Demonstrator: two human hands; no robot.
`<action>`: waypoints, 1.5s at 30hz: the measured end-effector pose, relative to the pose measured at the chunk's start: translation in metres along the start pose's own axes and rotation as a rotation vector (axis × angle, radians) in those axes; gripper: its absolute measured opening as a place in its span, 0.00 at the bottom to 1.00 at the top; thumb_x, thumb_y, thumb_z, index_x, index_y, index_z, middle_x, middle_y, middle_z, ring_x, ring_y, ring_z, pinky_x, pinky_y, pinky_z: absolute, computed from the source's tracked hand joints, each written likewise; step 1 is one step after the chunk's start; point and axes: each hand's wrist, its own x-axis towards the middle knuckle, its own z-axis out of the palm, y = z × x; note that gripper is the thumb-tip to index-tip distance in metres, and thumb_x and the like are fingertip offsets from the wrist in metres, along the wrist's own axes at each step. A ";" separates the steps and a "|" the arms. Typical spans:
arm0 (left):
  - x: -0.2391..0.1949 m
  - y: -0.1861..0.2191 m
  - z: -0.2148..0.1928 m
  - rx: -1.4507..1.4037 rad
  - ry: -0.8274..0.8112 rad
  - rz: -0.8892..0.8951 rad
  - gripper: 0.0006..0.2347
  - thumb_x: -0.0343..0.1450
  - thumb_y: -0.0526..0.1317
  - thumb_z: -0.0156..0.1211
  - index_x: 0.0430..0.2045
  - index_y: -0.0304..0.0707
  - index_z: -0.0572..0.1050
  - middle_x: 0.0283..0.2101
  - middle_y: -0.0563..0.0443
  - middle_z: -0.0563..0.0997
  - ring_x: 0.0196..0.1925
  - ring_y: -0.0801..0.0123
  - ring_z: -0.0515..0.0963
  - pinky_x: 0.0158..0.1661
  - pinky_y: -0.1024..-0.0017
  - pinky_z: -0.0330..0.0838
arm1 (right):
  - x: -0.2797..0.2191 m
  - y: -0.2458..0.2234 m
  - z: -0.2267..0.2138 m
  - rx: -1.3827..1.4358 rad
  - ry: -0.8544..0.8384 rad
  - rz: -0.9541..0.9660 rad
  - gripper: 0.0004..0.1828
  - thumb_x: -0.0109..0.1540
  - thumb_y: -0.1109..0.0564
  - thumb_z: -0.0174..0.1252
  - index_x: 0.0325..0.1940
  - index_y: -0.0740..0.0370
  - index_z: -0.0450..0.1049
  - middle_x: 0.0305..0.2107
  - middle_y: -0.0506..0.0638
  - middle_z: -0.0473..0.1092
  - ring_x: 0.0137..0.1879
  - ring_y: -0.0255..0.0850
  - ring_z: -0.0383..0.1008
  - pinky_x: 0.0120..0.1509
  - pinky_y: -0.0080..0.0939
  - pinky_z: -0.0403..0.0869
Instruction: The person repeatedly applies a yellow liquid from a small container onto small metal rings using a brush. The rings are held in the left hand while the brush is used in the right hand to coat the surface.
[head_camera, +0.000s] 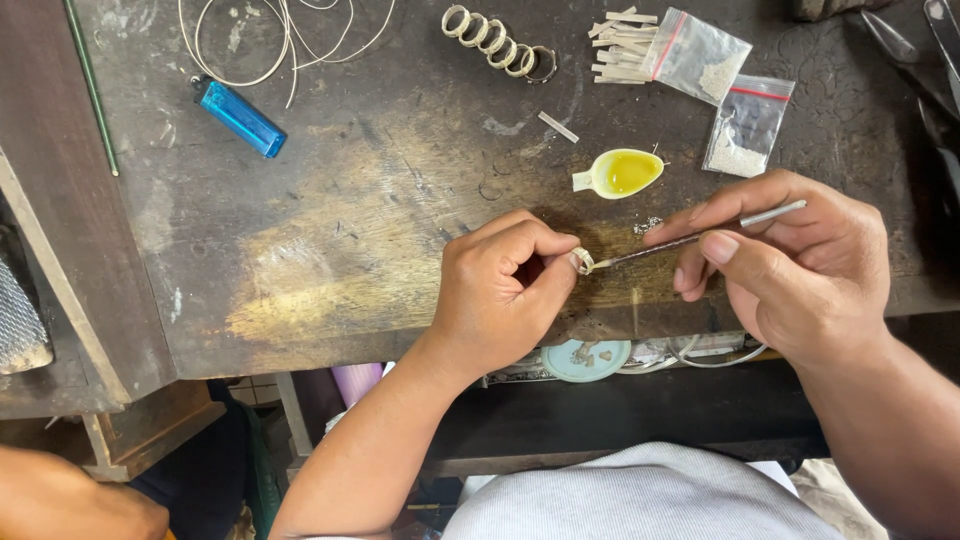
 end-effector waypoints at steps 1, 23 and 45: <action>0.000 0.000 0.000 0.000 -0.001 -0.001 0.02 0.60 0.28 0.55 0.18 0.33 0.72 0.20 0.52 0.73 0.20 0.73 0.70 0.22 0.79 0.62 | 0.000 0.000 0.000 0.000 0.000 0.001 0.08 0.54 0.66 0.46 0.32 0.78 0.61 0.30 0.73 0.67 0.20 0.42 0.67 0.25 0.30 0.70; -0.001 -0.001 -0.003 -0.052 -0.007 -0.001 0.02 0.61 0.27 0.56 0.20 0.33 0.73 0.21 0.51 0.74 0.21 0.74 0.71 0.22 0.80 0.63 | 0.002 0.002 -0.006 0.030 0.066 -0.051 0.06 0.54 0.66 0.46 0.31 0.76 0.60 0.29 0.73 0.66 0.19 0.48 0.68 0.22 0.34 0.70; -0.008 -0.009 -0.005 -0.325 -0.012 -0.054 0.03 0.63 0.33 0.59 0.27 0.38 0.76 0.29 0.53 0.77 0.31 0.73 0.76 0.34 0.81 0.71 | 0.007 0.003 0.000 0.071 0.171 -0.041 0.07 0.56 0.60 0.54 0.28 0.67 0.65 0.22 0.63 0.67 0.14 0.43 0.62 0.18 0.33 0.63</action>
